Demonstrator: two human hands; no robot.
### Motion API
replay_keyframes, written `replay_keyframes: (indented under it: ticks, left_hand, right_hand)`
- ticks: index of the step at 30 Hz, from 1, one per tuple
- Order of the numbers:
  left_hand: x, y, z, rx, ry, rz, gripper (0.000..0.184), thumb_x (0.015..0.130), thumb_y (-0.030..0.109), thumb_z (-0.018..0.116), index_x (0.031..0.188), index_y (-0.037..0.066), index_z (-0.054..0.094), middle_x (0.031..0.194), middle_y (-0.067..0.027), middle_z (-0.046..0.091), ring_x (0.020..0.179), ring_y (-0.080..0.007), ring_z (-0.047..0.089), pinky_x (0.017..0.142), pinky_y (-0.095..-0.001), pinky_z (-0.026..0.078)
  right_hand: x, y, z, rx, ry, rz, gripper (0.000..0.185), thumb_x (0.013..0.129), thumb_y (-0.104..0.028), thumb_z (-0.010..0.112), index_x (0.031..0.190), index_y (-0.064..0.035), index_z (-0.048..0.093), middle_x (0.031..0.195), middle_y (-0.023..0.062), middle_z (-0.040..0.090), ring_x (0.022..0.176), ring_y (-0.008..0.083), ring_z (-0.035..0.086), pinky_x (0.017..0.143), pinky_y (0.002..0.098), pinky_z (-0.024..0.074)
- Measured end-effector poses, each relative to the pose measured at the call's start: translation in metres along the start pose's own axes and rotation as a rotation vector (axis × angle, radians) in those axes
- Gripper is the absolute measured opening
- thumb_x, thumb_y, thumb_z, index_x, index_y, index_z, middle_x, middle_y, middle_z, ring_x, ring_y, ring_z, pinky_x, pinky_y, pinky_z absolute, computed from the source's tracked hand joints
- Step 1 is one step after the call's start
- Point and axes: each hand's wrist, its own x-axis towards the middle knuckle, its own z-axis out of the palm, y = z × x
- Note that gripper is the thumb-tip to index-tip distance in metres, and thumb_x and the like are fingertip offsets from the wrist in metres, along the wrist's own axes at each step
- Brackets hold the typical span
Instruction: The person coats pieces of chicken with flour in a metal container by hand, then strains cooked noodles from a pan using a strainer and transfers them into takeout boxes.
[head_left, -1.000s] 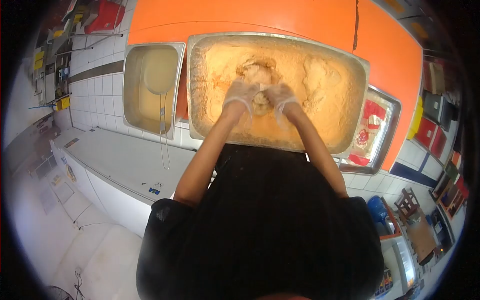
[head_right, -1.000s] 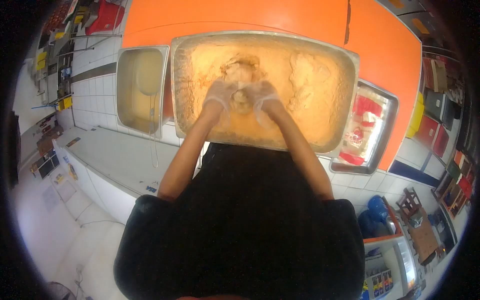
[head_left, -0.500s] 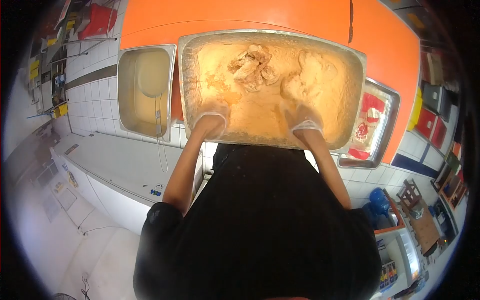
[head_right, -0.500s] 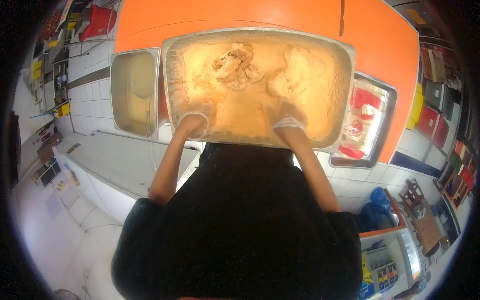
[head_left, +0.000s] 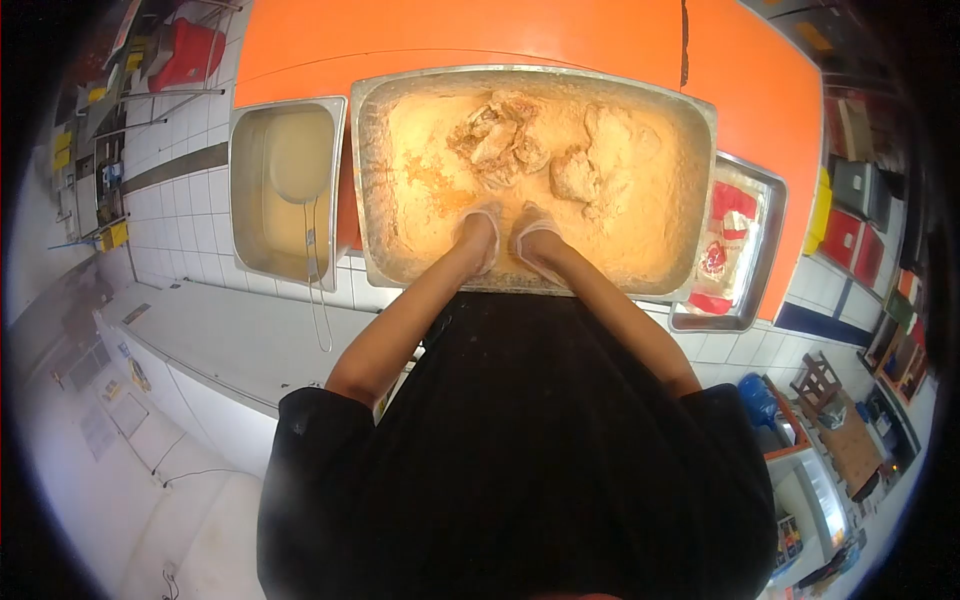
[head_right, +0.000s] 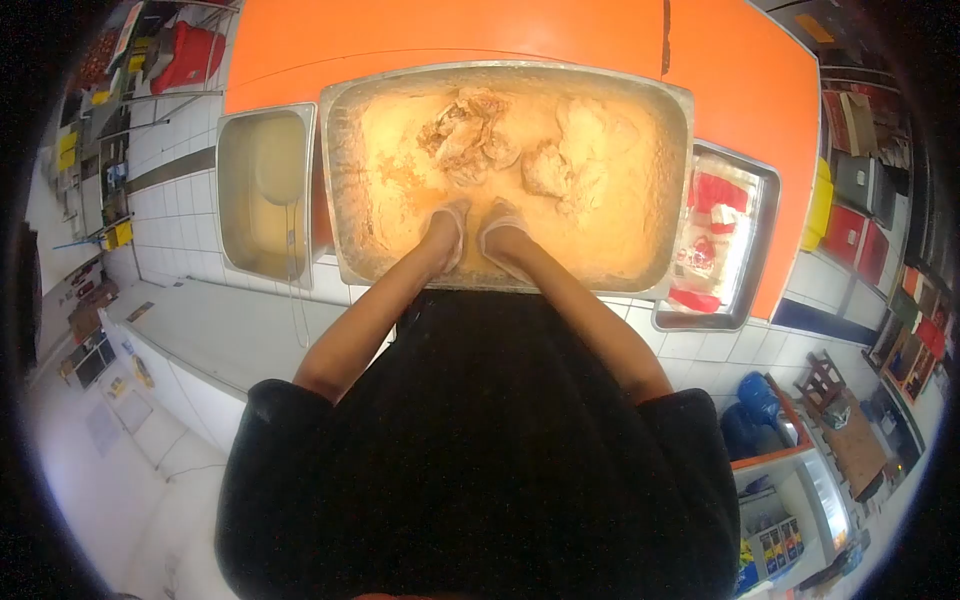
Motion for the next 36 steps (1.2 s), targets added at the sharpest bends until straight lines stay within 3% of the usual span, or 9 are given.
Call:
replay_keyframes:
  ticks: [3, 7, 11, 14, 16, 21, 26, 31, 36]
  left_hand:
    - [-0.020, 0.022, 0.001, -0.196, -0.107, 0.044, 0.027, 0.093, 0.026, 0.052, 0.109, 0.005, 0.058, 0.109, -0.0114, 0.059, 0.106, -0.0227, 0.053, 0.093, -0.0330, 0.040]
    - [-0.070, 0.085, -0.006, -0.328, -0.059, 0.267, 0.028, 0.094, 0.019, 0.048, 0.112, 0.001, 0.057, 0.105, -0.0115, 0.062, 0.092, -0.0245, 0.059, 0.083, -0.0353, 0.046]
    - [-0.079, 0.150, 0.009, 1.214, 0.171, 0.601, 0.029, 0.091, 0.016, 0.048, 0.107, -0.005, 0.058, 0.097, -0.0180, 0.062, 0.087, -0.0306, 0.061, 0.078, -0.0365, 0.049]
    - [-0.035, 0.150, 0.017, 1.199, 0.514, 0.891, 0.034, 0.090, 0.027, 0.055, 0.109, -0.001, 0.058, 0.109, -0.0224, 0.061, 0.100, -0.0326, 0.058, 0.089, -0.0378, 0.045]
    - [0.029, 0.134, -0.001, 1.494, 0.188, 1.058, 0.041, 0.089, 0.029, 0.056, 0.113, -0.003, 0.058, 0.111, -0.0239, 0.060, 0.103, -0.0320, 0.057, 0.091, -0.0377, 0.044]
    - [0.026, 0.143, 0.012, 0.602, -0.015, 0.361, 0.056, 0.089, 0.041, 0.054, 0.127, 0.000, 0.053, 0.122, -0.0203, 0.057, 0.118, -0.0273, 0.051, 0.096, -0.0354, 0.041]
    - [0.010, 0.127, 0.007, 0.080, -0.184, 0.116, 0.060, 0.089, 0.045, 0.054, 0.132, 0.003, 0.049, 0.128, -0.0135, 0.053, 0.115, -0.0226, 0.051, 0.091, -0.0356, 0.044]
    - [-0.012, 0.148, -0.025, 0.675, -0.015, 0.272, 0.050, 0.092, 0.042, 0.051, 0.118, 0.000, 0.059, 0.115, -0.0207, 0.059, 0.108, -0.0250, 0.056, 0.092, -0.0363, 0.043]
    - [0.026, 0.155, -0.032, 1.283, 0.285, 0.669, 0.047, 0.095, 0.038, 0.044, 0.110, -0.003, 0.060, 0.110, -0.0237, 0.060, 0.105, -0.0331, 0.056, 0.097, -0.0409, 0.040]
  right_hand:
    - [-0.023, 0.015, -0.013, 0.079, 0.163, -0.046, 0.024, 0.081, -0.013, 0.052, 0.088, 0.0018, 0.068, 0.078, 0.0177, 0.066, 0.076, 0.0313, 0.061, 0.073, 0.0405, 0.0459]
    - [-0.062, 0.007, -0.084, 1.422, 0.442, 0.508, 0.022, 0.083, -0.009, 0.050, 0.097, 0.0017, 0.063, 0.080, 0.0188, 0.064, 0.073, 0.0309, 0.060, 0.066, 0.0379, 0.0470]
    - [-0.033, 0.043, -0.076, 0.742, 0.497, 0.426, 0.028, 0.092, -0.012, 0.046, 0.116, -0.0005, 0.053, 0.083, 0.0150, 0.061, 0.072, 0.0283, 0.058, 0.066, 0.0352, 0.0472]
    - [-0.003, 0.059, -0.070, 0.537, 0.595, 0.505, 0.032, 0.096, -0.017, 0.043, 0.123, 0.0000, 0.050, 0.085, 0.0136, 0.062, 0.074, 0.0291, 0.059, 0.068, 0.0355, 0.0474]
    - [0.003, 0.058, -0.074, 0.475, 0.584, 0.508, 0.032, 0.097, -0.020, 0.042, 0.119, 0.0005, 0.052, 0.086, 0.0135, 0.063, 0.076, 0.0302, 0.059, 0.069, 0.0363, 0.0473]
    - [0.022, 0.072, -0.038, 1.304, 0.727, 0.230, 0.028, 0.097, -0.023, 0.043, 0.108, -0.0008, 0.055, 0.094, 0.0093, 0.061, 0.081, 0.0247, 0.057, 0.074, 0.0362, 0.0469]
    - [0.025, 0.079, -0.013, 0.634, 0.614, 0.279, 0.027, 0.094, -0.020, 0.043, 0.106, -0.0012, 0.058, 0.090, 0.0102, 0.061, 0.077, 0.0227, 0.056, 0.071, 0.0353, 0.0470]
    - [-0.007, 0.091, -0.030, 0.976, 0.594, 0.395, 0.029, 0.089, -0.015, 0.043, 0.105, 0.0004, 0.060, 0.085, 0.0160, 0.064, 0.079, 0.0269, 0.060, 0.071, 0.0376, 0.0482]
    - [-0.012, 0.073, -0.133, 0.415, 0.375, 0.636, 0.028, 0.087, -0.011, 0.044, 0.108, -0.0005, 0.061, 0.078, 0.0203, 0.063, 0.081, 0.0326, 0.061, 0.083, 0.0366, 0.0488]
